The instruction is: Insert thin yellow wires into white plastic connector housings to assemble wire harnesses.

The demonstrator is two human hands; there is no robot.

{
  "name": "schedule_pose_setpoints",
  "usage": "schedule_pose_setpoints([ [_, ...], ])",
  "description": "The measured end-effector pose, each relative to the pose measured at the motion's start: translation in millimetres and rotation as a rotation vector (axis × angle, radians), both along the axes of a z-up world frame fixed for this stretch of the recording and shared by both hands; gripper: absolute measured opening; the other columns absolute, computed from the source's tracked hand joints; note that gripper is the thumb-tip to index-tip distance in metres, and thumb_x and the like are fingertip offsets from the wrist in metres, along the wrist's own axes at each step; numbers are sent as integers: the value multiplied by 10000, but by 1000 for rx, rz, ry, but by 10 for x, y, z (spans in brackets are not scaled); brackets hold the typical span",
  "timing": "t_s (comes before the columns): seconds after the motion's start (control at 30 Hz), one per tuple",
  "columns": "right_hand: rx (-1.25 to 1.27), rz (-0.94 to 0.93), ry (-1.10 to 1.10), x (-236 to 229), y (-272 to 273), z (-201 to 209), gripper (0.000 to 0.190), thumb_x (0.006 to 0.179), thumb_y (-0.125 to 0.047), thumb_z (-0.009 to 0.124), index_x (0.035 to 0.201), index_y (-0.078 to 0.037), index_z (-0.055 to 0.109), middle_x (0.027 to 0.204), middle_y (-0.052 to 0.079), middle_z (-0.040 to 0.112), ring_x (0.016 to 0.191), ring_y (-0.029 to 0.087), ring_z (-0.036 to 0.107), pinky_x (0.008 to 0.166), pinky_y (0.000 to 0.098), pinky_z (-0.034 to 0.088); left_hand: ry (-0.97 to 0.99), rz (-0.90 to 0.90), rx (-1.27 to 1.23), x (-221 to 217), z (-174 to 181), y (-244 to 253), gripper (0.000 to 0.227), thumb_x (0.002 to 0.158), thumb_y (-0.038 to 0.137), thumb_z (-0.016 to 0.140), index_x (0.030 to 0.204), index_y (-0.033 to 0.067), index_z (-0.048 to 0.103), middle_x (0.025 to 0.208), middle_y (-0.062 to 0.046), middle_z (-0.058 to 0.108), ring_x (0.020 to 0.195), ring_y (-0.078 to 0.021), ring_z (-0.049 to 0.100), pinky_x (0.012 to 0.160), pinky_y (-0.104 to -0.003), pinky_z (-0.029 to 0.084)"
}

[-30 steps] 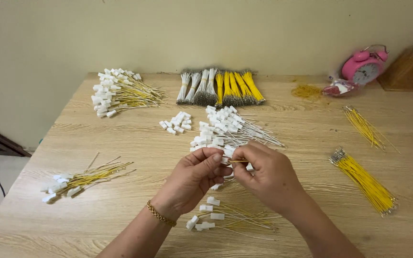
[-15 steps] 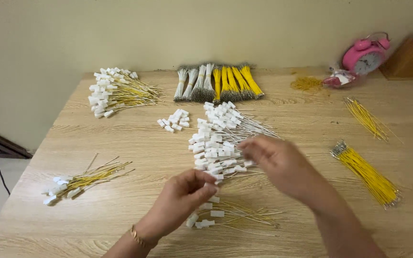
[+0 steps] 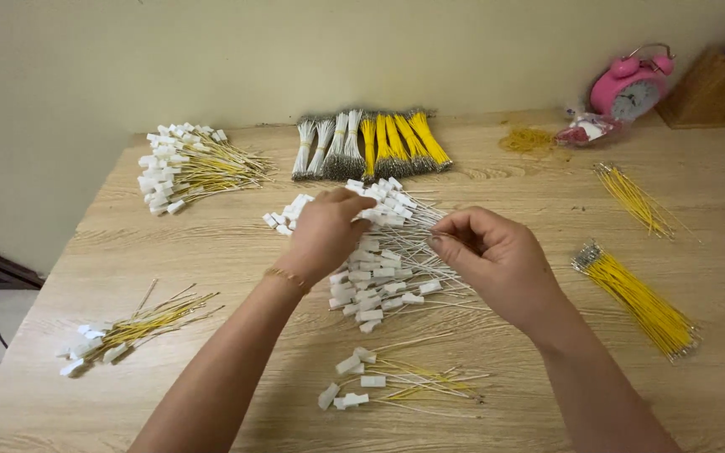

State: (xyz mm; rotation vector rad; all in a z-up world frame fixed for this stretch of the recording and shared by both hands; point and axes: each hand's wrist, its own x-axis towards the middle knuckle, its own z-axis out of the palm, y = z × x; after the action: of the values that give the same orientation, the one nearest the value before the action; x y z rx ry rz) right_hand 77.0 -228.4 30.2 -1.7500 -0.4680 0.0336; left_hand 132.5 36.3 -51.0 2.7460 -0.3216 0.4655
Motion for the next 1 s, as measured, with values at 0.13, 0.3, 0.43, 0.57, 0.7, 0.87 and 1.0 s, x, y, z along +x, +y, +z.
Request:
schedule_pose_setpoints([
  [0.13, -3, -42, 11, 6, -32, 3, 122, 901, -39, 723, 1022, -20, 721, 658, 56, 601, 587, 98, 500, 513, 234, 430, 227, -8, 130, 284, -188, -133, 292, 899, 275, 754, 1188, 309, 751, 1153, -50, 716, 1077, -313, 692, 925, -496, 548],
  [0.3, 15, -60, 59, 19, 0, -11, 128, 872, -27, 719, 998, -31, 741, 594, 7, 558, 542, 50, 458, 471, 192, 359, 209, 31, 19, 193, -8, -114, 169, 884, 287, 746, 1049, 313, 773, 1010, 9, 738, 994, -266, 723, 906, -473, 542],
  [0.43, -20, -6, 25, -52, 29, 32, 121, 897, -34, 704, 1005, -21, 757, 648, 57, 625, 620, 95, 513, 565, 252, 447, 97, -26, -291, -186, 334, -126, 154, 906, 284, 731, 1048, 234, 767, 945, -51, 712, 916, -281, 731, 821, -443, 577],
  [0.57, -38, 97, -30, -114, 63, 46, 146, 933, -75, 677, 1027, -17, 772, 726, 93, 672, 715, 143, 581, 660, 323, 531, 274, -69, -957, -700, 623, -193, 253, 973, 233, 674, 1124, 48, 754, 871, -87, 694, 828, -173, 641, 808, -343, 570],
  [0.7, -115, 83, -137, -220, 100, 104, 153, 911, -73, 688, 1009, -60, 804, 714, 88, 699, 714, 127, 615, 666, 323, 552, 385, -28, -1379, -956, 505, -209, 288, 1022, 259, 612, 1109, 8, 724, 863, -66, 667, 811, -167, 693, 824, -302, 607],
  [0.87, -140, 104, -150, -357, 213, 208, 107, 883, -85, 729, 944, -67, 815, 600, 70, 595, 580, 108, 507, 514, 292, 456, 497, -10, -1697, -1158, 317, -302, 322, 988, 276, 649, 1115, -13, 710, 925, -134, 735, 814, -224, 757, 760, -328, 635],
  [1.0, -252, 72, -185, -377, 285, 193, 95, 826, -116, 761, 882, -93, 834, 641, -34, 713, 435, 57, 410, 392, 230, 304, 629, -117, -1914, -1265, 452, -283, 286, 1001, 179, 589, 1154, -55, 650, 974, -158, 700, 877, -232, 710, 790, -345, 594],
])
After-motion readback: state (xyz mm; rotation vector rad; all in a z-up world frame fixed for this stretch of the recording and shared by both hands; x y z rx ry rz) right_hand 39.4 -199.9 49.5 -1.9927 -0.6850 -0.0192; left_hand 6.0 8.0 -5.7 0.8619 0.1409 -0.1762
